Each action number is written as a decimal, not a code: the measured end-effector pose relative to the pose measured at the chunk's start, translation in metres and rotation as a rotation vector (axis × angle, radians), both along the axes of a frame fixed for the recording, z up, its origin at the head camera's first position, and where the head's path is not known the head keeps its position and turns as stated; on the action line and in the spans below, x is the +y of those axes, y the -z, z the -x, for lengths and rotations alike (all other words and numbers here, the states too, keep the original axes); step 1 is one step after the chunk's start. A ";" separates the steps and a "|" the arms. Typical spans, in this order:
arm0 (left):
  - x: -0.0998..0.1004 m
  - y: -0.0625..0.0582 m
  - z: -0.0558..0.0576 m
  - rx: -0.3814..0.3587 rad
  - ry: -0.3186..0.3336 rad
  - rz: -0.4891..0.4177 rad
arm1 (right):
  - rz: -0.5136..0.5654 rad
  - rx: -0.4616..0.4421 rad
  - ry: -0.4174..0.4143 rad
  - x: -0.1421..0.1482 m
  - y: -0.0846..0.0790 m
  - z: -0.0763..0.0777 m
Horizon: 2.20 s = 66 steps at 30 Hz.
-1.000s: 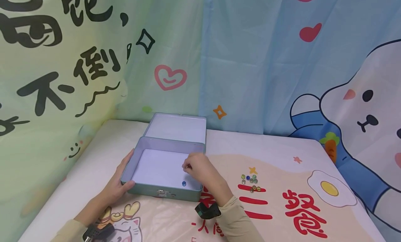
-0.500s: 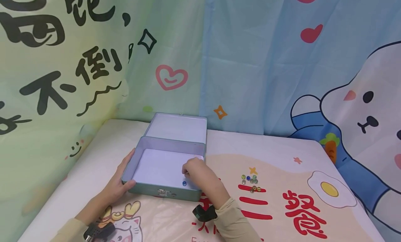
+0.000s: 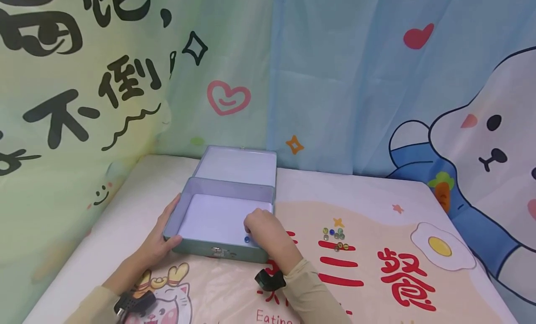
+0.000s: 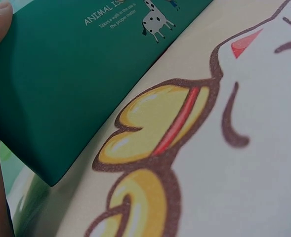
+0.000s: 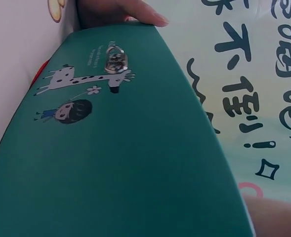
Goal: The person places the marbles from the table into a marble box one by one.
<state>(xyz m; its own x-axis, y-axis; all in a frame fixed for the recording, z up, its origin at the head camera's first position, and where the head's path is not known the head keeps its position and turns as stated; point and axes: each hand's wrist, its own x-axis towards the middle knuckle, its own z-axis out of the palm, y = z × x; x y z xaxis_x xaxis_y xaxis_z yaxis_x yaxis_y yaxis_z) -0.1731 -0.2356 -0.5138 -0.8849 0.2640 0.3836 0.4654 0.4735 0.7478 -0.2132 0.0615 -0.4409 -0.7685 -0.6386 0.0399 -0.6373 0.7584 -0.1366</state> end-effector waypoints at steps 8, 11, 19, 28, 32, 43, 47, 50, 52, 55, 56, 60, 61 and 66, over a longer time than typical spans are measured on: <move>0.000 0.001 0.003 0.004 -0.009 -0.005 | -0.069 0.008 0.029 -0.002 -0.001 -0.001; 0.000 0.001 0.003 0.011 -0.011 -0.001 | -0.080 0.026 0.028 -0.002 0.000 -0.003; 0.001 0.000 0.003 0.014 -0.012 0.011 | -0.098 0.051 0.031 -0.002 0.001 -0.005; 0.001 -0.002 0.002 0.012 -0.009 0.007 | -0.076 0.056 0.025 -0.001 0.001 -0.005; 0.000 0.000 0.003 0.025 0.001 -0.004 | -0.057 -0.004 0.032 -0.001 -0.001 -0.005; 0.002 0.004 0.003 0.049 -0.005 -0.012 | 0.151 0.039 0.017 0.011 -0.018 -0.002; 0.003 0.004 0.001 0.047 0.005 -0.017 | 0.235 0.126 0.051 0.028 -0.026 0.001; 0.004 0.004 0.000 0.053 0.012 -0.018 | 0.322 0.174 0.112 0.047 -0.028 0.001; 0.004 0.004 0.001 0.058 0.007 -0.018 | 0.368 0.199 0.166 0.061 -0.027 0.001; 0.004 0.003 0.002 0.059 -0.005 -0.011 | 0.422 0.207 0.251 0.083 -0.025 -0.002; 0.004 0.003 0.002 0.058 -0.010 -0.011 | 0.430 0.205 0.270 0.090 -0.025 -0.004; 0.004 0.000 0.004 0.051 -0.013 -0.011 | 0.438 0.190 0.317 0.119 -0.017 -0.011; 0.004 0.000 0.004 0.050 -0.011 -0.010 | 0.436 0.185 0.328 0.126 -0.014 -0.013; 0.004 -0.001 0.004 0.063 -0.007 -0.023 | 0.426 0.151 0.412 0.159 -0.001 -0.022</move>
